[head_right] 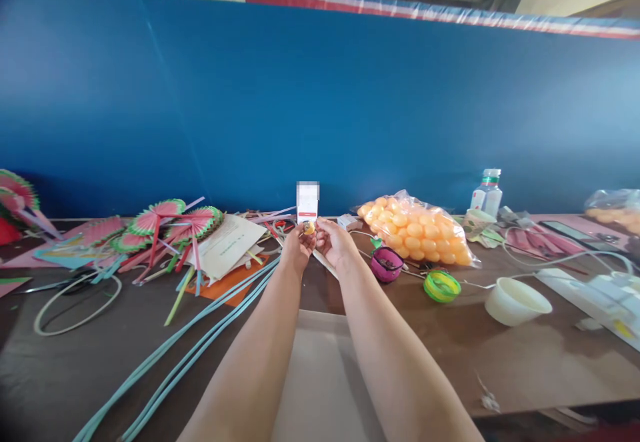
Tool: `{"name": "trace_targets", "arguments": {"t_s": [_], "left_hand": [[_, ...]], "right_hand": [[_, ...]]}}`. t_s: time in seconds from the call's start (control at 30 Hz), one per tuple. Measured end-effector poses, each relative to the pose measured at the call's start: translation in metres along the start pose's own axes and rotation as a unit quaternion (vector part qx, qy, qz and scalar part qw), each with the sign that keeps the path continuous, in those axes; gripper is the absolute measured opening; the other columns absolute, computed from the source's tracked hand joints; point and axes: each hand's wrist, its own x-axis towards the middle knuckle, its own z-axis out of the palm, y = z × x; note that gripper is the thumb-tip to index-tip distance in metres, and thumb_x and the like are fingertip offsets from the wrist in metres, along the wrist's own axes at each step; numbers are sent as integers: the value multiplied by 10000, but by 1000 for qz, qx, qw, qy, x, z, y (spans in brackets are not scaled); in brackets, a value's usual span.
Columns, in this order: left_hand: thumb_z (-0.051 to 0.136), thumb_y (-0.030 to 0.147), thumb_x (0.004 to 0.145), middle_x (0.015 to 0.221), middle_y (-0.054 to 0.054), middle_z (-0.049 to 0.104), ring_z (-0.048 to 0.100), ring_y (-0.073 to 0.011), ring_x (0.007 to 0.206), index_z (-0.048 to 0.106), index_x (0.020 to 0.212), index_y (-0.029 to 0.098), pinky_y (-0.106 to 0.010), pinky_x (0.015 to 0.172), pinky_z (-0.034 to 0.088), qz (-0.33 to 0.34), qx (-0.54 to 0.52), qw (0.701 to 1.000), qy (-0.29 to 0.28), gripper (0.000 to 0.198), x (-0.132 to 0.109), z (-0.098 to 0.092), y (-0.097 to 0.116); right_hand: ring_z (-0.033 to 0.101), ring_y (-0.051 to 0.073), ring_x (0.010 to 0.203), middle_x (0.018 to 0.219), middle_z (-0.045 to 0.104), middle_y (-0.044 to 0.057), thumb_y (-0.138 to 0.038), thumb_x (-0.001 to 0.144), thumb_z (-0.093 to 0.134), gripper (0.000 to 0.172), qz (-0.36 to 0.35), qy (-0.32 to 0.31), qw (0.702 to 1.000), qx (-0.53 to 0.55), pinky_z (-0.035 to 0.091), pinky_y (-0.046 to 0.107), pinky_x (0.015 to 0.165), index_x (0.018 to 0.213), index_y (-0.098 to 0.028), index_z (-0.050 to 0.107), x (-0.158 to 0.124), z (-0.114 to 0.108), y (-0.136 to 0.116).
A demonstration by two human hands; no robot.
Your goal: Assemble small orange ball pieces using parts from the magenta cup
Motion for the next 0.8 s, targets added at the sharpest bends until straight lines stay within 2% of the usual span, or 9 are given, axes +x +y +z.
{"name": "trace_targets", "arguments": {"t_s": [0.1, 0.23, 0.33, 0.5, 0.8], "left_hand": [[576, 218, 867, 671, -31, 616, 568, -80, 540, 626, 826, 124, -181, 537, 455, 9, -2, 1000, -11, 114, 0, 0, 0], [589, 228, 852, 710, -37, 637, 597, -97, 582, 635, 856, 127, -204, 569, 466, 19, 9, 1000, -11, 111, 0, -1, -2], [603, 242, 845, 732, -33, 648, 598, -98, 587, 644, 877, 139, -219, 592, 469, 24, 20, 999, -10, 115, -1, -1, -3], [673, 331, 817, 725, -41, 647, 580, -98, 567, 659, 872, 126, -221, 565, 449, 41, 47, 998, -27, 212, -4, -2, -3], [657, 248, 810, 728, -53, 652, 598, -110, 603, 657, 819, 118, -217, 581, 452, 56, 81, 994, -50, 130, -6, -4, -4]], "right_hand": [[451, 22, 439, 602, 575, -36, -124, 738, 710, 130, 18, 1, 999, 49, 356, 91, 355, 751, -163, 587, 10, -13, 18], [459, 19, 439, 660, 617, -35, -117, 700, 743, 172, -9, 21, 998, 51, 370, 98, 356, 781, -172, 601, 15, -27, 23], [453, 18, 434, 652, 606, -50, -132, 671, 769, 213, -17, 19, 998, 52, 365, 106, 357, 805, -182, 611, 15, -27, 21], [463, 14, 456, 642, 590, -58, -139, 636, 787, 278, 10, -30, 997, 77, 353, 96, 378, 862, -174, 628, 14, -23, 24], [468, 10, 484, 674, 604, -65, -155, 599, 817, 307, 0, -54, 995, 82, 346, 104, 401, 833, -173, 619, 12, -25, 22]]}}
